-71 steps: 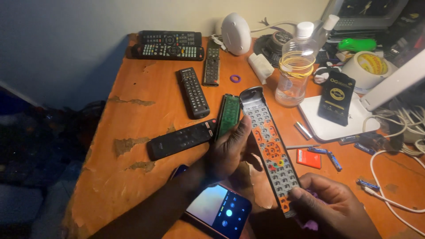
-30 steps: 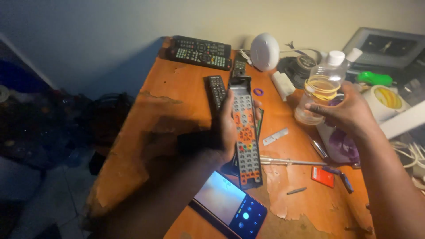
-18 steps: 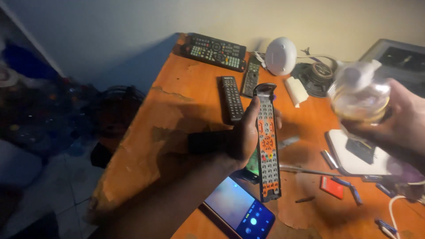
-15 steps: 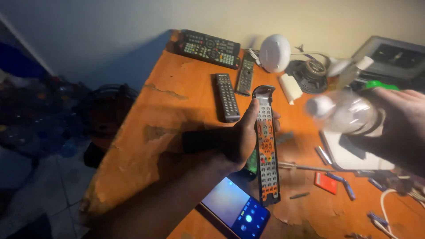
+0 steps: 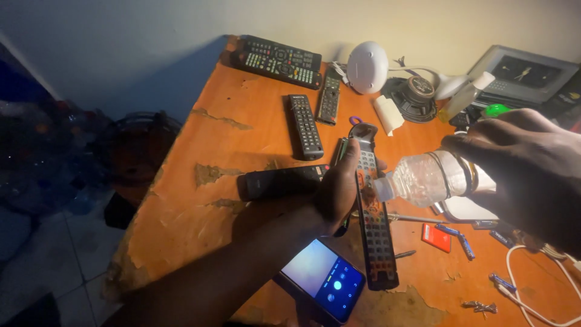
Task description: Disassembling a television remote control by prying open the plastic casing and removing the internal circuit board.
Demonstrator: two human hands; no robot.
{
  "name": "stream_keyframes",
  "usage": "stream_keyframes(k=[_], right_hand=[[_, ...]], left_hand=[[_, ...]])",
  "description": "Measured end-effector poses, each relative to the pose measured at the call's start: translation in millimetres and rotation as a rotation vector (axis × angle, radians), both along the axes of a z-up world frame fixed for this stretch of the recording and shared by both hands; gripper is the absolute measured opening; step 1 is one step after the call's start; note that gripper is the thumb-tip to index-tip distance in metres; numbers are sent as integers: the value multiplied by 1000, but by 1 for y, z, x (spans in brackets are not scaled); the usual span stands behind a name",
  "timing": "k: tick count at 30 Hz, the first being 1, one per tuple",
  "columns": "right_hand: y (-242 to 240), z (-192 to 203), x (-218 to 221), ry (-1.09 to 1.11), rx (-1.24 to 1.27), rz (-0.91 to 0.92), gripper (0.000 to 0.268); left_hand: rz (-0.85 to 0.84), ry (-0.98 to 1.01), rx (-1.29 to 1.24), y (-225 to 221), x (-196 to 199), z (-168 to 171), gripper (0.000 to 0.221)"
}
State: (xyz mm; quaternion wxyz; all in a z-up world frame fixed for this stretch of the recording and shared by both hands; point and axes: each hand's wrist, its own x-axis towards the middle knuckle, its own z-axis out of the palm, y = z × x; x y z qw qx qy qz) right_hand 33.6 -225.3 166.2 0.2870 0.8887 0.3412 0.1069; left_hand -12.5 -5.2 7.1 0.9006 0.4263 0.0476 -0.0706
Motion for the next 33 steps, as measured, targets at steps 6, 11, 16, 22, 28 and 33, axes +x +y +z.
stream_keyframes(k=[6,11,16,22,28,33], right_hand=[[-8,-8,3,-78,106,282,75],[-19,-16,-10,-45,188,318,78],[-15,-19,-19,-70,211,356,78],[2,-1,-6,-104,119,335,70],[3,-1,11,-169,62,161,75],[-4,-13,-1,-24,194,255,66]], left_hand=[[2,-11,-80,3,6,-7,74],[22,-94,-199,5,12,-15,73],[32,-72,-224,2,17,-22,74],[-15,-54,-115,2,7,-12,75],[-67,-28,-54,-1,-2,-5,76],[-63,-15,43,4,2,-7,79]])
